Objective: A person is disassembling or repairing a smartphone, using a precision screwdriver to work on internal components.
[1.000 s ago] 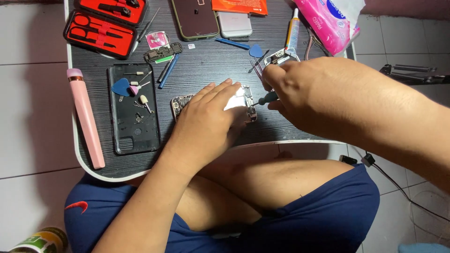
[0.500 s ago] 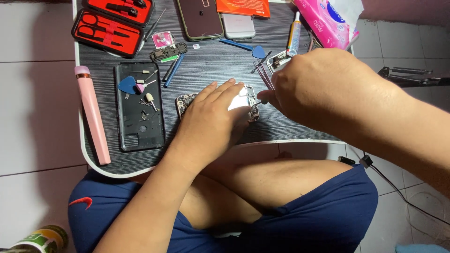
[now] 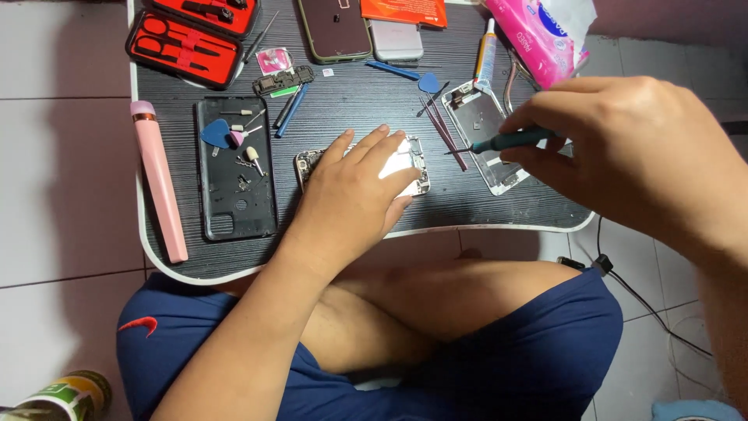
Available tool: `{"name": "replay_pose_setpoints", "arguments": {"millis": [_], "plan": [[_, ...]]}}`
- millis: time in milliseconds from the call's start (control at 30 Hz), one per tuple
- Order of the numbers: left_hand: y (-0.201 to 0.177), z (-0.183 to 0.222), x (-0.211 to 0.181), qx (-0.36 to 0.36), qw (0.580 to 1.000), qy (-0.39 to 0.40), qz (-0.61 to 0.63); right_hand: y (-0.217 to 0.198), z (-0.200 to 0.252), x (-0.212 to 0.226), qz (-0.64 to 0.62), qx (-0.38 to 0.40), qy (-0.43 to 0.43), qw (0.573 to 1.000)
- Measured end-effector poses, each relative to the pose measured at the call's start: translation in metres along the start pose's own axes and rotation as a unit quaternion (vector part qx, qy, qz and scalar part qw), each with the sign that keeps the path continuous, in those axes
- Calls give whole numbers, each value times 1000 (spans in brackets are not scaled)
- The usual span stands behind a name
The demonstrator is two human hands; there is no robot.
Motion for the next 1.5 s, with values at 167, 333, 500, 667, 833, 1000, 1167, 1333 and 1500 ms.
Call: {"name": "replay_pose_setpoints", "arguments": {"millis": [167,333,500,667,833,1000,1167,1333,1500], "plan": [[5,-1,-1,4,1000,7,-21,-10,30,-12,-153,-49,33,986],[4,1,-6,-1,997,13,-75,-8,56,-39,-236,-96,63,965],[2,1,-8,-5,998,8,-63,8,68,-68,-474,-183,48,860],[3,-5,-16,16,997,12,-77,80,62,-94,-658,-249,164,692],[13,-20,-31,45,996,14,-72,137,67,-100,-651,-328,188,658],[19,-30,-34,68,995,-7,-79,172,82,-110,-646,-345,202,650],[25,-47,-47,68,994,-24,-88,163,74,-104,-620,-356,157,681],[44,-61,-63,78,992,16,-95,166,74,-108,-626,-351,144,681],[59,-65,-67,89,985,42,-141,164,85,-117,-628,-370,152,667]]}}
Point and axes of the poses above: each hand's wrist, its own z-axis away from the middle knuckle, its own y-axis out of the palm, x = y × z, the point moved 9 cm from there along -z, towards the middle knuckle, and after that the axes turned 6 degrees about y, right-handed, at the moved point
